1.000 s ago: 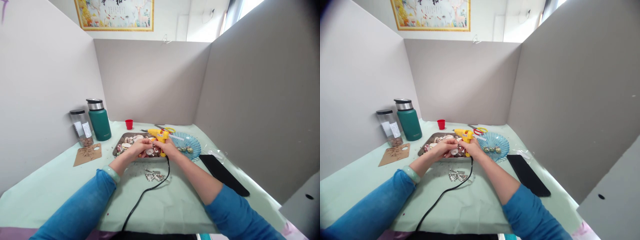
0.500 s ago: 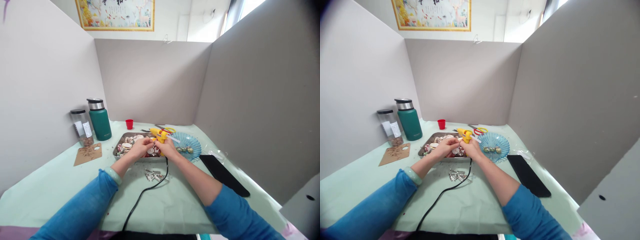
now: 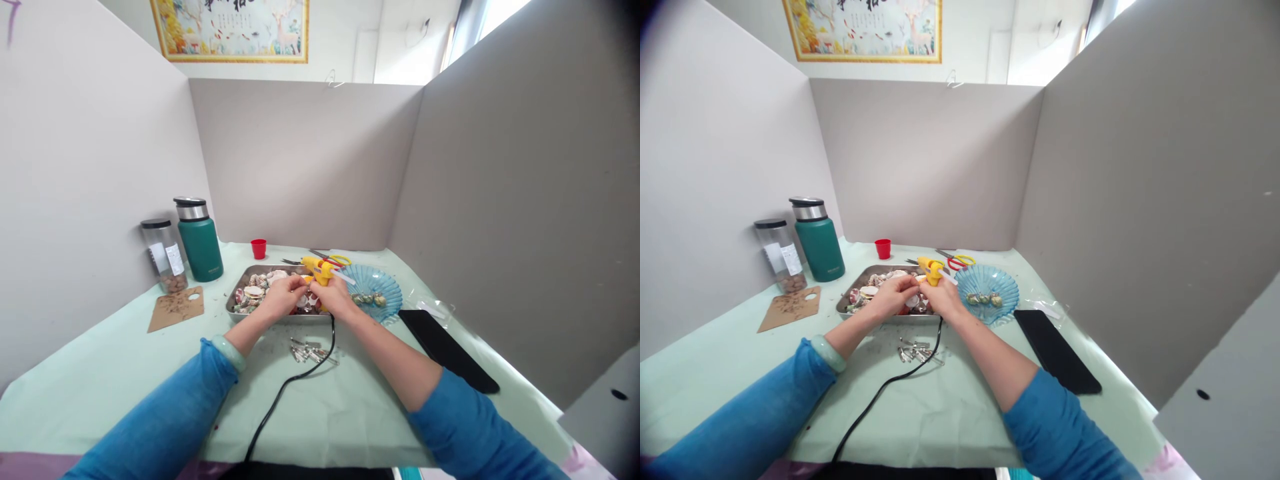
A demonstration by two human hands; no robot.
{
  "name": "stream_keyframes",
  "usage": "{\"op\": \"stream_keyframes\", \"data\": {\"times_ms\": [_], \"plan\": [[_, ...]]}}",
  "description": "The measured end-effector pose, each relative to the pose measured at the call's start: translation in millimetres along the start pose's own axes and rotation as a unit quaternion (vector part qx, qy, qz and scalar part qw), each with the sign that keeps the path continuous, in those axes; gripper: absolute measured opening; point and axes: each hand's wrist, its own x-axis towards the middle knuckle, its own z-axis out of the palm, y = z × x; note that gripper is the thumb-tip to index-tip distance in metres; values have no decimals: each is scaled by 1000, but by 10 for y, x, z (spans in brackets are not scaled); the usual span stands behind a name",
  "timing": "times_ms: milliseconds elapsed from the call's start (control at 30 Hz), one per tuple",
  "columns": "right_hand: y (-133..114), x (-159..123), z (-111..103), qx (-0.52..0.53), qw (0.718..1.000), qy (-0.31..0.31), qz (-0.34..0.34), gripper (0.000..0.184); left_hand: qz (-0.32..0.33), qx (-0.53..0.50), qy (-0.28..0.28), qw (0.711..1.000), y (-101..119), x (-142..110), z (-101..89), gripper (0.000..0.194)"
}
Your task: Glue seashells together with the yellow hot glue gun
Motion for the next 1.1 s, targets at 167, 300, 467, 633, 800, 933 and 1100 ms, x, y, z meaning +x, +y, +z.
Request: {"op": "stream_keyframes", "data": {"times_ms": [167, 300, 467, 633, 800, 933, 1100], "plan": [[-90, -45, -42, 78, 997, -13, -7, 8, -124, -188, -47, 973, -41, -17, -51, 17], [-159, -126, -150, 134, 987, -86, -13, 17, -180, -325, -85, 924, -3, -25, -144, 16], [-202, -183, -225, 150, 975, -153, -61, 18, -185, -347, -102, 914, 18, 12, -286, 17], [-207, -192, -246, 111, 983, -136, -53, 20, -171, -359, -91, 913, -38, 49, -370, 17], [-206, -218, -328, 110, 973, -191, -71, 20, -179, -365, -119, 906, -61, 59, -391, 19], [-173, -217, -393, 98, 977, -178, -68, 24, -169, -362, -117, 909, -96, 73, -449, 22], [-95, -190, -418, 57, 980, -178, -71, 33, -158, -360, -116, 912, -188, 97, -486, 24]]}}
